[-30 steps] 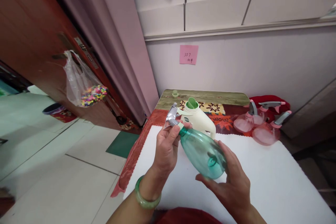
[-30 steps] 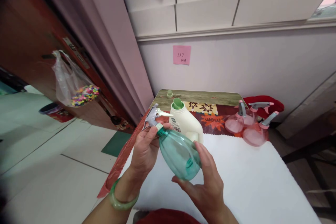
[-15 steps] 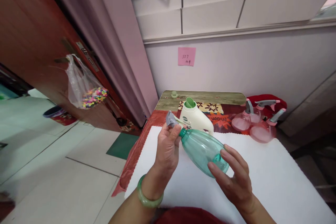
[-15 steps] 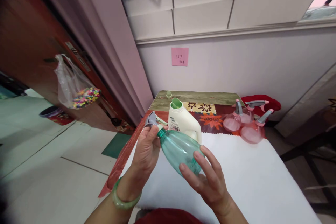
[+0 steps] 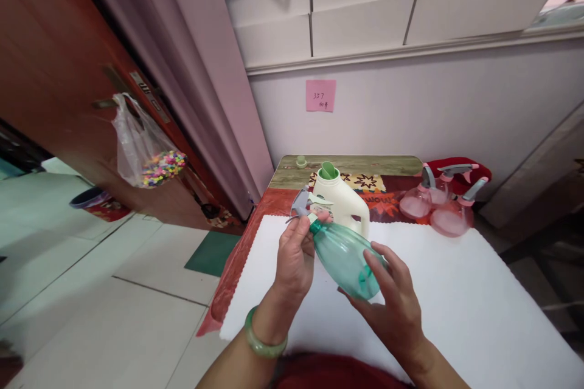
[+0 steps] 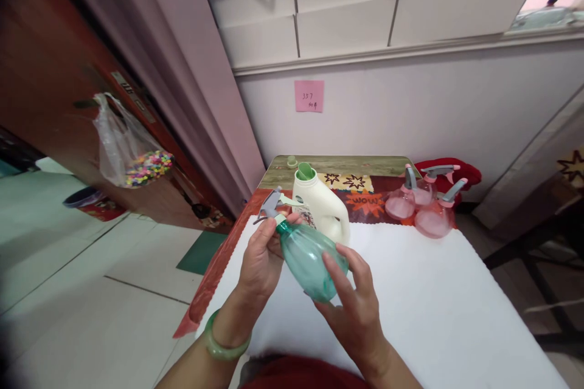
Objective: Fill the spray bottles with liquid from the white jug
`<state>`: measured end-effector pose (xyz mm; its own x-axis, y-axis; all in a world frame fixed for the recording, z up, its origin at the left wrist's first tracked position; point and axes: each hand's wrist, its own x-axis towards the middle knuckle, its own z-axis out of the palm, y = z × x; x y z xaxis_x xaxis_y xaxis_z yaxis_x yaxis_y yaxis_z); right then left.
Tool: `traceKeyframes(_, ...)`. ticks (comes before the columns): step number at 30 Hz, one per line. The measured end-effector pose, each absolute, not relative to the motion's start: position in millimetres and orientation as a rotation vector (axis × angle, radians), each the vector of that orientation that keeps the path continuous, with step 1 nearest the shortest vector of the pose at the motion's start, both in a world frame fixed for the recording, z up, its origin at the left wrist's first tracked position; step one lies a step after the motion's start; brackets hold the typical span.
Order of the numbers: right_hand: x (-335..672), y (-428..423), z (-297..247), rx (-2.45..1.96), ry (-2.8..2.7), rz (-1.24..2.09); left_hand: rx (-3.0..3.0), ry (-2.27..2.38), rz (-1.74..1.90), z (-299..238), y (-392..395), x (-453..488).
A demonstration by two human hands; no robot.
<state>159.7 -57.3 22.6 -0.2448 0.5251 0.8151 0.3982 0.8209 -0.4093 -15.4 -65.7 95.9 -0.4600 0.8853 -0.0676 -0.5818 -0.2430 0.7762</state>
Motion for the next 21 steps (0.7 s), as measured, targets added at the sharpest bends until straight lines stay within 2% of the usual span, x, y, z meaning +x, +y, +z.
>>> traceKeyframes(4,154,-72,14,-0.861,-1.705,0.826,0.535,0.886,1.838,87,-71,-17)
traceKeyframes(13,139,-97,26,-0.672,-0.737,2.247,0.536,0.702,1.799,69,-77,-20)
traceKeyframes(17,129,-100,33,-0.681,-0.404,2.488,0.555,0.662,1.782,63,-82,-18)
traceKeyframes(21,120,-99,34,-0.789,-0.402,2.464,0.593,0.757,1.880,60,-82,-20)
